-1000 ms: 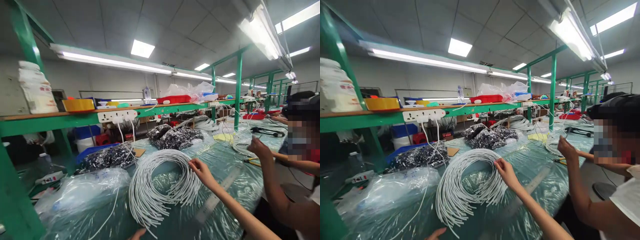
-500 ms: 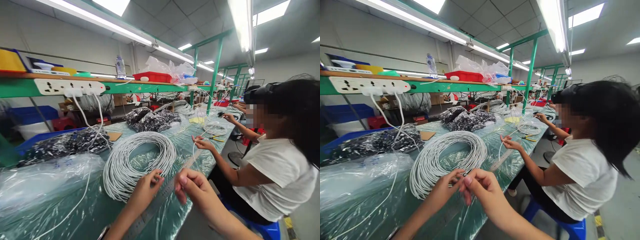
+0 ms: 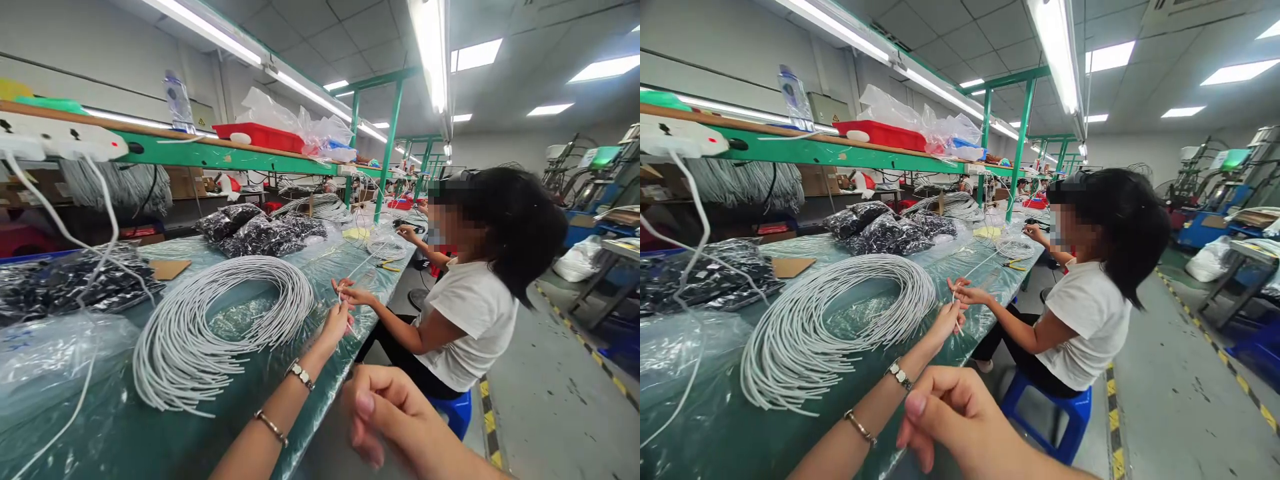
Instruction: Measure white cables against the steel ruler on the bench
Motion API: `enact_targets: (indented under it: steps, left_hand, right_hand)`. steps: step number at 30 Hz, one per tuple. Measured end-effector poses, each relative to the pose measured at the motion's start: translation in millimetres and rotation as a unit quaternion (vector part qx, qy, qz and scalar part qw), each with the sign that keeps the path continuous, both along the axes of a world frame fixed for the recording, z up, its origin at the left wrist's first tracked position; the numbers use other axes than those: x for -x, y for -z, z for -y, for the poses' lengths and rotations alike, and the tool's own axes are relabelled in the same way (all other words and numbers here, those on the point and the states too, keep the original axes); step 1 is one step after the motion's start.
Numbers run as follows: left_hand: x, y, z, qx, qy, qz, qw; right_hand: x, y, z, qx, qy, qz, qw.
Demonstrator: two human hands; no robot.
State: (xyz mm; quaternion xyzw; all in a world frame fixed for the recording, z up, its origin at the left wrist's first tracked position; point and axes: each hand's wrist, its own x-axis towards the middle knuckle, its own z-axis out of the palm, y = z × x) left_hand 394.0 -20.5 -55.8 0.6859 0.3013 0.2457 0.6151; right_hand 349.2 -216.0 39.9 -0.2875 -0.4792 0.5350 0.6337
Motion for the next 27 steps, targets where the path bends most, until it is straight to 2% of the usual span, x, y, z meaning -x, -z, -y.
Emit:
enact_targets:
  steps: [2,4,7,9,10,11,13,14,15,16,17,19,21,23,25,27]
  left_hand:
    - [0.2,6.0,2.0,-0.055,-0.016,-0.025,0.998]
    - [12.2,11.7,2.4,-0.124,-0.024,-0.059,0.990]
    - [54.7,20.4,5.1,-0.259,-0.035,-0.108,0.959]
    - [97.4,27.6,12.4,-0.362,-0.043,-0.140,0.921]
    - [122.1,31.6,18.9,-0.412,-0.044,-0.156,0.897]
    - [148.0,35.7,27.9,-0.459,-0.043,-0.173,0.870]
    - [201.0,43.4,54.7,-0.542,-0.045,-0.208,0.813]
    - [226.2,46.6,72.0,-0.577,-0.048,-0.225,0.784]
    - [249.3,49.4,91.3,-0.605,-0.055,-0.245,0.755]
    - [269.7,51.7,111.3,-0.627,-0.065,-0.266,0.729]
    - [287.3,53.8,131.1,-0.641,-0.079,-0.290,0.706]
    - [314.9,58.0,166.5,-0.649,-0.117,-0.343,0.669]
    - [336.1,62.9,194.4,-0.631,-0.169,-0.399,0.644]
    - [353.8,68.5,215.7,-0.602,-0.230,-0.440,0.625]
    - [368.3,73.5,230.4,-0.574,-0.294,-0.459,0.610]
    - [378.6,76.3,238.0,-0.547,-0.359,-0.473,0.590]
  right_hand:
    - [-1.0,4.9,7.5,-0.014,0.036,0.012,0.999]
    - [1.1,9.3,15.0,-0.011,0.069,0.023,0.997]
    - [6.6,16.7,21.8,-0.004,0.099,0.053,0.994]
    - [8.4,24.3,20.1,-0.072,0.144,0.129,0.978]
    - [8.6,29.3,16.8,-0.121,0.177,0.196,0.957]
    - [8.7,35.4,11.8,-0.172,0.211,0.276,0.922]
    - [11.0,51.0,-2.2,-0.249,0.252,0.436,0.827]
    - [14.7,60.7,-10.3,-0.272,0.251,0.500,0.783]
    - [20.6,71.4,-18.4,-0.292,0.235,0.545,0.750]
    - [28.8,82.9,-25.6,-0.314,0.202,0.572,0.730]
    - [39.0,94.7,-31.2,-0.331,0.155,0.583,0.726]
    - [62.8,117.0,-36.2,-0.346,0.043,0.566,0.747]
    - [87.2,134.3,-33.8,-0.331,-0.056,0.535,0.775]
    - [111.0,144.6,-28.5,-0.322,-0.111,0.509,0.790]
    - [134.9,149.4,-26.1,-0.341,-0.139,0.505,0.781]
    - [158.4,151.2,-31.2,-0.366,-0.139,0.510,0.766]
